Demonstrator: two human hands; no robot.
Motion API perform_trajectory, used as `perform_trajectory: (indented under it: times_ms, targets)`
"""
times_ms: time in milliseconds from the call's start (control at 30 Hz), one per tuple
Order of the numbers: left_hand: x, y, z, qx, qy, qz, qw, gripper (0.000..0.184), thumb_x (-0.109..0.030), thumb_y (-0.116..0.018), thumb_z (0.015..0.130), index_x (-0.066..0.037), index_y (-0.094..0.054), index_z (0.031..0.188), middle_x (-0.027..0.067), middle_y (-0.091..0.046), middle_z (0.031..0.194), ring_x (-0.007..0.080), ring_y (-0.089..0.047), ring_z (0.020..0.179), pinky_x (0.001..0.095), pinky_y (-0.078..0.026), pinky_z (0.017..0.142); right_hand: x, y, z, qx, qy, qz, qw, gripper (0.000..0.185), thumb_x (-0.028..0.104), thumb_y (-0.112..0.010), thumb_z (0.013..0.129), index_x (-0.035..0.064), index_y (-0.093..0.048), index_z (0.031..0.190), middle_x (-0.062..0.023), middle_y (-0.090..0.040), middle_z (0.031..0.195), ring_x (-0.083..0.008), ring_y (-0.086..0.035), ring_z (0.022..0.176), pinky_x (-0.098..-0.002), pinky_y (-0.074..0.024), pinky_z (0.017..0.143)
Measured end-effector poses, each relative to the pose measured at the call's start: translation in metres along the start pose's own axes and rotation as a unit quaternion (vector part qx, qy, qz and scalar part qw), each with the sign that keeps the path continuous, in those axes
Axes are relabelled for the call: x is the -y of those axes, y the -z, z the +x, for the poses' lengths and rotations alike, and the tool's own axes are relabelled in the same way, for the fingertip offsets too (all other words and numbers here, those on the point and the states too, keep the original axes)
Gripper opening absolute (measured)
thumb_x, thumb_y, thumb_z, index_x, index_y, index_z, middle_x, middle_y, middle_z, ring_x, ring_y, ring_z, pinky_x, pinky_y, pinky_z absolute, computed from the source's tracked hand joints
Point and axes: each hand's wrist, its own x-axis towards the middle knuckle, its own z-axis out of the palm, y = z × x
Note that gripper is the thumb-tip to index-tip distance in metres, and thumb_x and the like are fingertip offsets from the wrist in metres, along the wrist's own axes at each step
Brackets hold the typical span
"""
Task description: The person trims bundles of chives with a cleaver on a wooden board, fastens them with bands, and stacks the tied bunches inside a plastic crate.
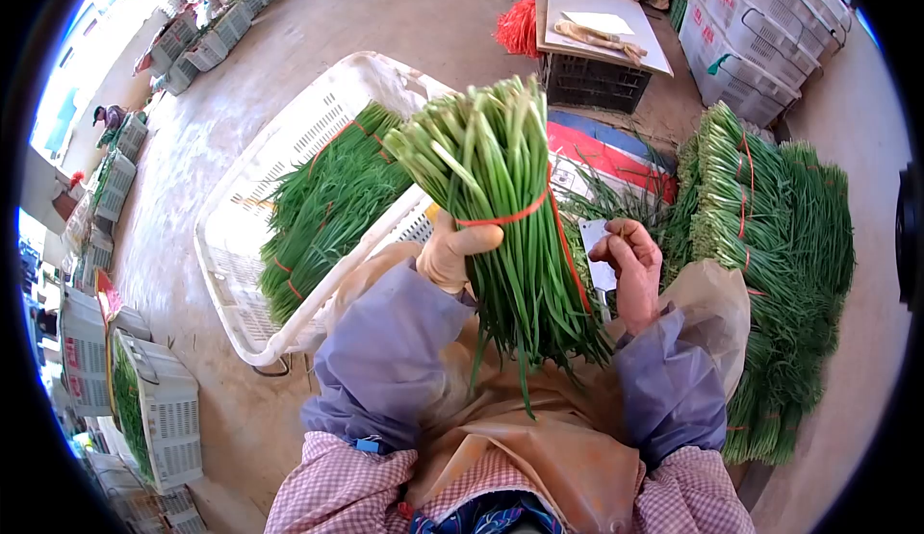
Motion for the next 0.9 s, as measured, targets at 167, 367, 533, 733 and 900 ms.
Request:
perform_trajectory:
  times_ms: [167, 367, 533, 733, 900]
  targets:
    - [-0.005, -0.004, 0.002, 0.061, -0.005, 0.107, 0.992, 0.084, -0.023, -0.083, 0.065, 0.0, -0.045, 0.137, 0.0125, -0.058, 0.128, 0.0237, -0.059, 0.115, 0.0399, -0.046, 0.1, 0.004, -0.009, -0.009, 0.051, 0.065, -0.038, 0.996, 0.026, 0.003, -0.056, 0.091, -0.0017, -0.057, 0.116, -0.0072, -0.064, 0.106, -0.0145, -0.06, 0.097, -0.0288, -0.0472, 0.087]
    - [-0.001, -0.014, -0.001, 0.064, 0.007, 0.185, 0.981, 0.082, -0.017, -0.085, 0.063, -0.002, -0.049, 0.136, 0.01, -0.06, 0.127, 0.0202, -0.057, 0.116, 0.0367, -0.043, 0.103, 0.005, -0.018, -0.02, 0.139, 0.108, -0.087, 0.98, 0.064, 0.032, -0.073, 0.084, -0.0002, -0.048, 0.133, -0.0107, -0.056, 0.128, -0.0207, -0.052, 0.118, -0.0359, -0.0407, 0.099]
    - [0.001, -0.022, -0.002, 0.1, 0.003, 0.264, 0.959, 0.081, -0.007, -0.086, 0.065, -0.002, -0.048, 0.136, 0.0088, -0.058, 0.13, 0.0176, -0.055, 0.119, 0.0339, -0.04, 0.105, 0.007, -0.008, -0.017, 0.134, 0.073, -0.054, 0.987, 0.056, 0.026, -0.069, 0.089, -0.001, -0.049, 0.133, -0.0085, -0.058, 0.121, -0.0177, -0.054, 0.112, -0.0338, -0.0421, 0.097]
    - [-0.005, -0.038, -0.009, 0.003, 0.133, 0.286, 0.949, 0.081, 0.0, -0.085, 0.066, 0.004, -0.045, 0.135, 0.0123, -0.06, 0.127, 0.0175, -0.057, 0.115, 0.0344, -0.049, 0.097, 0.007, -0.009, -0.03, 0.035, 0.001, -0.098, 0.995, 0.04, 0.003, -0.055, 0.089, -0.0024, -0.052, 0.129, -0.0055, -0.061, 0.111, -0.0127, -0.056, 0.098, -0.028, -0.0449, 0.087]
    - [0.017, -0.022, -0.004, -0.035, 0.048, 0.269, 0.961, 0.107, -0.015, -0.092, 0.058, 0.004, -0.03, 0.144, 0.0112, -0.058, 0.129, 0.0181, -0.052, 0.121, 0.0337, -0.042, 0.104, -0.017, -0.003, -0.018, 0.093, 0.074, -0.134, 0.984, 0.057, 0.017, -0.056, 0.094, -0.0017, -0.035, 0.143, -0.0166, -0.052, 0.133, -0.0263, -0.05, 0.122, -0.0354, -0.0357, 0.106]
